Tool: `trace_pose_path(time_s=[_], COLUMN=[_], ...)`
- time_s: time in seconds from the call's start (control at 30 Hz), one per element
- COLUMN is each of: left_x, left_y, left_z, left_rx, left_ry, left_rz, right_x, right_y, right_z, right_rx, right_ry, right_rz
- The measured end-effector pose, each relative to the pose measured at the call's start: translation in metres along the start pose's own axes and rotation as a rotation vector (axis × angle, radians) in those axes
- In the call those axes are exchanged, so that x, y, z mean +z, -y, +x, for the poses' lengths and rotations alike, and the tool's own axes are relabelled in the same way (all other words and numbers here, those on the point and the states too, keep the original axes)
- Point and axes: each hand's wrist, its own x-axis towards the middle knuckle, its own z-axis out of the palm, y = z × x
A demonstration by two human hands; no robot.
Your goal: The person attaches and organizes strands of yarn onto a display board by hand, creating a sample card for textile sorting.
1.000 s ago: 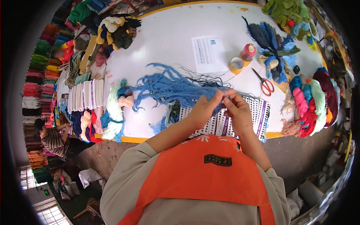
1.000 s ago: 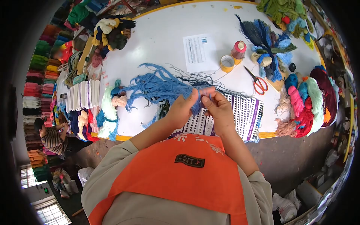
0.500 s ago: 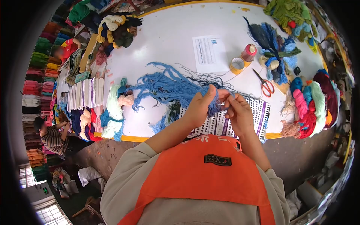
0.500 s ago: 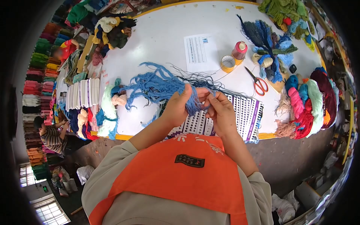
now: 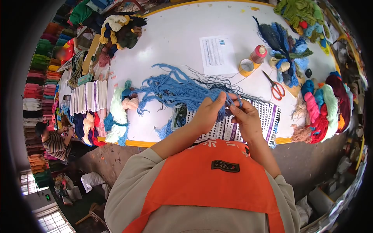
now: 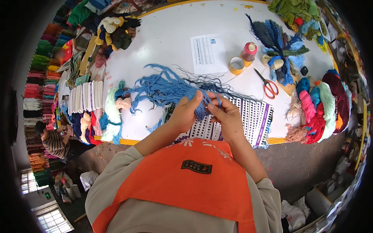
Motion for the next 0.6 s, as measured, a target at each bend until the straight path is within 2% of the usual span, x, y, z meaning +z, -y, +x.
trace_pose_path(time_s=[0.1, 0.3, 0.6], left_x=[0.002, 0.006, 0.004], left_y=[-0.006, -0.009, -0.009], left_z=[-0.001, -0.002, 0.003], left_rx=[0.081, 0.123, 0.063], left_ry=[-0.019, -0.024, -0.062], left_rz=[0.110, 0.071, 0.021], right_x=[-0.004, -0.006, -0.005], right_y=[-0.004, -0.003, -0.001], right_z=[0.003, 0.008, 0.014], right_rx=[0.011, 0.026, 0.064], right_ry=[0.003, 0.062, 0.076], right_rz=[0.069, 0.204, 0.359])
